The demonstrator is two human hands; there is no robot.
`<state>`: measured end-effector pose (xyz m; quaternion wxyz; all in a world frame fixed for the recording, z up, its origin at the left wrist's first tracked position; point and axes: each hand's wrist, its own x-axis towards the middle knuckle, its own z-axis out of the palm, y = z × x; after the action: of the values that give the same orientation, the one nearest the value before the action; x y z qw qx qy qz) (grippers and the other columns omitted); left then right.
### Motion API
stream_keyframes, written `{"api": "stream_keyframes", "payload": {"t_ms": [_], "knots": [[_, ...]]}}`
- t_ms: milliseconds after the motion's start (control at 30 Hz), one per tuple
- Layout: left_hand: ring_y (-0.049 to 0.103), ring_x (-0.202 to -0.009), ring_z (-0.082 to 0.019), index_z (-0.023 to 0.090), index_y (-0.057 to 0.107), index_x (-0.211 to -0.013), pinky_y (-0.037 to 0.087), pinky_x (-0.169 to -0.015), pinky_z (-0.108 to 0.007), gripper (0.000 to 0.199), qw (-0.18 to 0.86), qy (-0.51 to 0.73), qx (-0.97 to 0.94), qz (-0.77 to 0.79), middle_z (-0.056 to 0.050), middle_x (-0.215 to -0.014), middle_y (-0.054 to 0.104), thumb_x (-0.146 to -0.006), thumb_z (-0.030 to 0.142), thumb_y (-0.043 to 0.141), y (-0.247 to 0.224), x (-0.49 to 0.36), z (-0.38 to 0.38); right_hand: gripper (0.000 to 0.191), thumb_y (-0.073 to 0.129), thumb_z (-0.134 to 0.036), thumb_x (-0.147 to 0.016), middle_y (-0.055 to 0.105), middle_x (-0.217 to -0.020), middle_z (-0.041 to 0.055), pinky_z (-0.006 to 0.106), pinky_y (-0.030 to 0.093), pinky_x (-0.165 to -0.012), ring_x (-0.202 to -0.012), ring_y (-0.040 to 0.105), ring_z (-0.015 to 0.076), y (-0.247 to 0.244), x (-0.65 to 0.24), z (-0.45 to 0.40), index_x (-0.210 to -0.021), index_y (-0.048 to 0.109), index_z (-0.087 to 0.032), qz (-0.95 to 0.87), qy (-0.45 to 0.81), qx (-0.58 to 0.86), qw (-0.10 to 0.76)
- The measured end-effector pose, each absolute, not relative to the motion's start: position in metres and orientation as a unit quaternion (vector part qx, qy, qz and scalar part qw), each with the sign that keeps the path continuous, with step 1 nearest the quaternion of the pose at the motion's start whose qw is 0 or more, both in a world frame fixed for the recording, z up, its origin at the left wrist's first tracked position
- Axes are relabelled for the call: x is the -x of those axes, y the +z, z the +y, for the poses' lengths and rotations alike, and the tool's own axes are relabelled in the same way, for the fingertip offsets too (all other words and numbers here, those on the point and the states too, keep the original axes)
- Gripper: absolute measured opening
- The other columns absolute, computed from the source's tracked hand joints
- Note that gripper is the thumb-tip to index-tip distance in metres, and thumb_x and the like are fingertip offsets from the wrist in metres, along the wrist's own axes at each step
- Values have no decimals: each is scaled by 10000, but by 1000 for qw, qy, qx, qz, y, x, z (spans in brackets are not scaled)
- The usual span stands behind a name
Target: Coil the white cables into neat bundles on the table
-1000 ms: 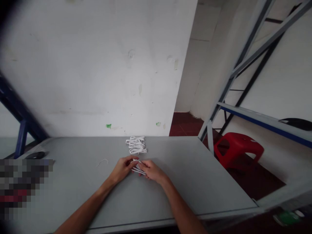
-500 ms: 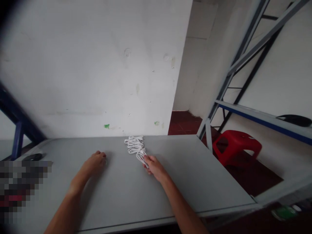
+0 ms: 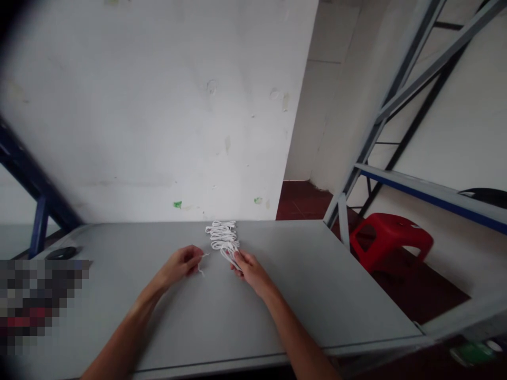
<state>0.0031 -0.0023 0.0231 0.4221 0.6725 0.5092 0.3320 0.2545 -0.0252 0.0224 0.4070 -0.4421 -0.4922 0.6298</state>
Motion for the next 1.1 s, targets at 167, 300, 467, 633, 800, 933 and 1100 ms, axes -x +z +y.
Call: {"api": "stream_keyframes", "payload": {"t_ms": [167, 300, 467, 633, 800, 933, 1100], "knots": [[467, -523, -80, 124, 656, -847, 351, -520, -207, 319, 618, 408, -536, 406, 5, -639, 598, -750, 419, 726, 23, -46, -17, 505, 606, -647, -807, 576, -750, 7, 212, 275, -511, -560, 383, 93, 20, -246, -30, -1025, 672, -197, -565, 622, 359, 407], [525, -607, -86, 113, 687, -788, 387, -549, -186, 256, 674, 432, -472, 370, -34, -717, 645, -663, 308, 795, 11, -60, -16, 531, 604, -647, -809, 546, -715, -1, 223, 282, -525, -557, 352, 103, 14, -242, -29, -1091, 693, -205, -612, 597, 348, 384], [552, -633, -81, 129, 705, -767, 437, -608, -174, 159, 708, 440, -435, 341, -16, -725, 662, -629, 164, 777, -4, -62, -12, 581, 605, -644, -808, 523, -665, -22, 214, 293, -527, -555, 340, 104, 8, -239, -26, -1181, 683, -206, -633, 575, 366, 368], [576, -672, -86, 123, 723, -804, 455, -665, -181, 152, 719, 437, -430, 327, -28, -761, 684, -666, 156, 777, -6, -62, -12, 573, 564, -638, -843, 563, -697, -11, 200, 330, -525, -576, 402, 100, 4, -236, -26, -1205, 672, -207, -613, 566, 395, 383], [587, -731, -103, 126, 719, -836, 451, -711, -198, 119, 712, 441, -457, 301, -40, -802, 688, -736, 182, 750, -1, -64, -17, 534, 558, -619, -854, 580, -712, -7, 200, 329, -502, -549, 404, 95, 6, -234, -27, -1185, 679, -218, -598, 559, 401, 411], [608, -748, -131, 143, 697, -909, 455, -719, -230, 186, 671, 437, -526, 289, -32, -810, 689, -751, 223, 755, 5, -68, -20, 547, 606, -628, -808, 557, -646, -23, 195, 299, -471, -514, 379, 86, 3, -236, -21, -1133, 699, -198, -551, 569, 421, 442], [639, -753, -172, 145, 666, -994, 483, -735, -279, 342, 595, 417, -609, 320, -51, -834, 710, -741, 344, 780, 10, -73, -23, 491, 707, -603, -720, 593, -663, -20, 189, 271, -441, -501, 390, 71, 2, -234, -18, -976, 727, -184, -443, 634, 407, 486]]}}
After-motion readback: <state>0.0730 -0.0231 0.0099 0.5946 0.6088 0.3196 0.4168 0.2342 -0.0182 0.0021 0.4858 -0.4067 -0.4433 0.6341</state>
